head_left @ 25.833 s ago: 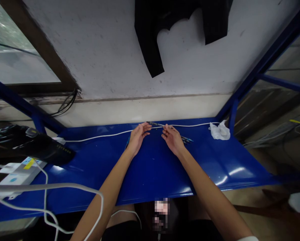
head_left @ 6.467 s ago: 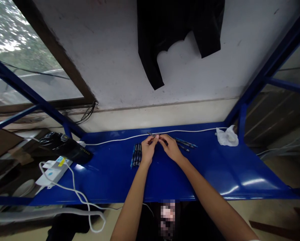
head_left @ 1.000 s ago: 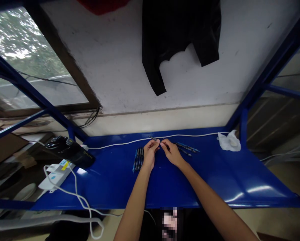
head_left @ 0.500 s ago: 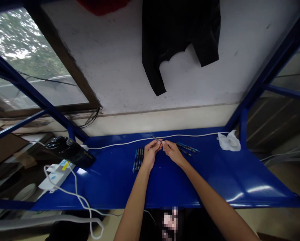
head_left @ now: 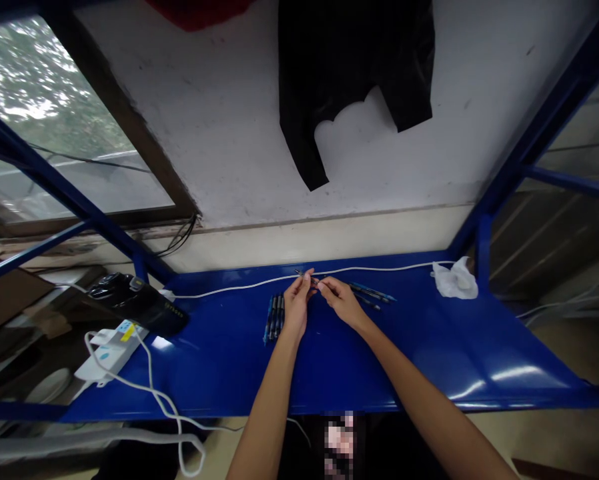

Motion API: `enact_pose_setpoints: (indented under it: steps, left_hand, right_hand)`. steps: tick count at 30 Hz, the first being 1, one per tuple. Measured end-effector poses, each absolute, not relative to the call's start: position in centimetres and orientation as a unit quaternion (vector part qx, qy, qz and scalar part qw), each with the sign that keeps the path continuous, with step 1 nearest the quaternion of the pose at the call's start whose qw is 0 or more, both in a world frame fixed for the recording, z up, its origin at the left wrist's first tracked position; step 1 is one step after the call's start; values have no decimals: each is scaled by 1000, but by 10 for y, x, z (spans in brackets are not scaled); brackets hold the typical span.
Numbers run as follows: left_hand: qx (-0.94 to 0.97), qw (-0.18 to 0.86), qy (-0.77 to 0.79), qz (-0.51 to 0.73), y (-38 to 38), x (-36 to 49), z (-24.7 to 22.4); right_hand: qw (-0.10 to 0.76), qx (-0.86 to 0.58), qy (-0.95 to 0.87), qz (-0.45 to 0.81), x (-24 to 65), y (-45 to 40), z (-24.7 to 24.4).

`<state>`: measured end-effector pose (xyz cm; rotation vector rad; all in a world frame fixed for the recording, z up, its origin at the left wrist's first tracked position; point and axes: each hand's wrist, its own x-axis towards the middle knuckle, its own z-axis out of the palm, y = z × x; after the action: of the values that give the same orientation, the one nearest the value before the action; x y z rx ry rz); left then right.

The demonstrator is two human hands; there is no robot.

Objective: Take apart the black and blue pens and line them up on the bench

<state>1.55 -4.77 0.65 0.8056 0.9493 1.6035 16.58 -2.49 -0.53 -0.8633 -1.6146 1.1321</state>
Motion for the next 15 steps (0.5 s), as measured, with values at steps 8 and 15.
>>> enact_pose_setpoints:
  steps: [8,15]
  left_hand:
    - [314,511,409,687,-46,9,5]
    - [319,530,400,676,-45,9,4]
  right_hand:
    - [481,-376,-681,405,168,-26,-5]
    - [469,-388,-673,420,169,-22,-12]
